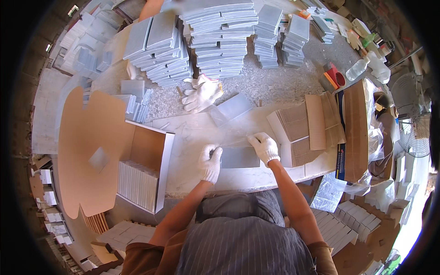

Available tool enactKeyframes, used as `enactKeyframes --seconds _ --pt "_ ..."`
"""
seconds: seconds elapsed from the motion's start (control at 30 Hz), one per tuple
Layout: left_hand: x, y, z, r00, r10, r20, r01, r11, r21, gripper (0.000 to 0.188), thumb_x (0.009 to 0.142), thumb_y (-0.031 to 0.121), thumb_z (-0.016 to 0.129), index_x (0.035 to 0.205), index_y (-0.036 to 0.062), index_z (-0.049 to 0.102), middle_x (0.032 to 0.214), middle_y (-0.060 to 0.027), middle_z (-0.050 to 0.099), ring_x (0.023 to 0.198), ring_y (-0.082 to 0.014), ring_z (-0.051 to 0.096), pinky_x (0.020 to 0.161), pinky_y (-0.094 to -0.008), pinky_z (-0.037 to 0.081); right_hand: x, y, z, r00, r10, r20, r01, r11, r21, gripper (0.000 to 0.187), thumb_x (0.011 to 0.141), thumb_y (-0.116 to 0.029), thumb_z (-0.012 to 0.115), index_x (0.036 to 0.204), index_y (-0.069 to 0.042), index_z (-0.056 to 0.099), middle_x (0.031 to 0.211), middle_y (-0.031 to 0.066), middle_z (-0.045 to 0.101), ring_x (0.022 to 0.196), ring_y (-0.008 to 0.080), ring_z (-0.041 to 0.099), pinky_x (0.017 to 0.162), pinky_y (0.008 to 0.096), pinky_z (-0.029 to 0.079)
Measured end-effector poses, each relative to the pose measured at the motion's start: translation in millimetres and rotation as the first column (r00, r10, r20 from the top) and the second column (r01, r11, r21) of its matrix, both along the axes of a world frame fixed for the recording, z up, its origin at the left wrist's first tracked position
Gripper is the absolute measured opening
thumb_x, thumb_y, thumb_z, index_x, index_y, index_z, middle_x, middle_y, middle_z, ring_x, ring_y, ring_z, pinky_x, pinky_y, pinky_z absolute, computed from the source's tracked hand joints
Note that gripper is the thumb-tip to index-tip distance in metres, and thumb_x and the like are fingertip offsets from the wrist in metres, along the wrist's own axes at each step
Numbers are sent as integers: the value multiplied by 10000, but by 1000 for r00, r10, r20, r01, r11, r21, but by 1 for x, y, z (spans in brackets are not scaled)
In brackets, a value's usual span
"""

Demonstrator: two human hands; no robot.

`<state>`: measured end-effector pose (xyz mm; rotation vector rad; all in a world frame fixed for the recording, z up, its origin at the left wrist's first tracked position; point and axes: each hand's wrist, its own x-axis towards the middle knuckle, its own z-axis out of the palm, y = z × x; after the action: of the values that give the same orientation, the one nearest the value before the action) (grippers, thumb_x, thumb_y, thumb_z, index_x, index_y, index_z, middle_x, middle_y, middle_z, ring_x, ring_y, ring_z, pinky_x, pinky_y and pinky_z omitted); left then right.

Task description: The person stacks gray rectangular tiles by hand on a workbench and places them into a cardboard box. The person repeatedly picks up tiles, aligns them, and stacks them into neat piles before transferring stacks into the box.

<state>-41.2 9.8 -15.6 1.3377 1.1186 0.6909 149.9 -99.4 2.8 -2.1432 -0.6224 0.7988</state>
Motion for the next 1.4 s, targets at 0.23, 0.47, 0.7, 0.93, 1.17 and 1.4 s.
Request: enactKeyframes --seconds 0.23,0.47,0.7,0.93,1.17,1.4 --pt "-4 13 -17 981 -59 -186 72 995 62 209 870 103 782 1021 38 651 864 13 639 817 -89 584 777 -287 512 4 -6 -18 994 3 110 -6 1000 30 389 917 -434 684 992 -59 758 1023 189 735 978 369 700 874 431 537" --pt "124 34 93 867 -69 -493 437 578 689 505 818 256 811 1234 73 591 1166 -153 659 1066 -362 619 931 -471 495 14 -6 -10 998 40 43 -44 996 81 376 920 -421 675 960 -56 757 1003 210 721 976 395 691 864 459 536" --pt "377 91 201 904 -23 -428 414 301 859 436 848 290 767 1221 138 602 1156 -136 653 1073 -351 615 924 -468 488 23 -5 -10 998 70 -2 -70 995 69 332 923 -395 655 919 -78 755 978 194 720 911 411 692 806 489 547" --pt "493 195 207 413 -84 -907 630 746 218 1193 722 594 795 1635 115 195 1614 -227 347 1446 -374 422 1175 -461 377 20 -5 -11 995 73 62 -81 987 139 306 917 -359 678 825 -77 750 877 160 722 783 376 698 690 477 548" --pt "505 212 202 602 -100 -792 517 805 291 1153 657 461 840 1601 91 291 1531 -241 462 1390 -382 488 1124 -451 444 23 -3 -12 991 75 108 -93 979 182 295 897 -338 704 801 -62 742 845 171 708 754 382 685 675 475 543" --pt "409 128 232 859 -189 -477 503 492 711 938 699 441 858 1462 77 453 1319 -252 592 1174 -441 587 993 -516 490 36 -5 0 969 144 -202 -121 985 123 319 918 -354 692 920 -41 751 930 234 708 860 425 680 764 491 531"
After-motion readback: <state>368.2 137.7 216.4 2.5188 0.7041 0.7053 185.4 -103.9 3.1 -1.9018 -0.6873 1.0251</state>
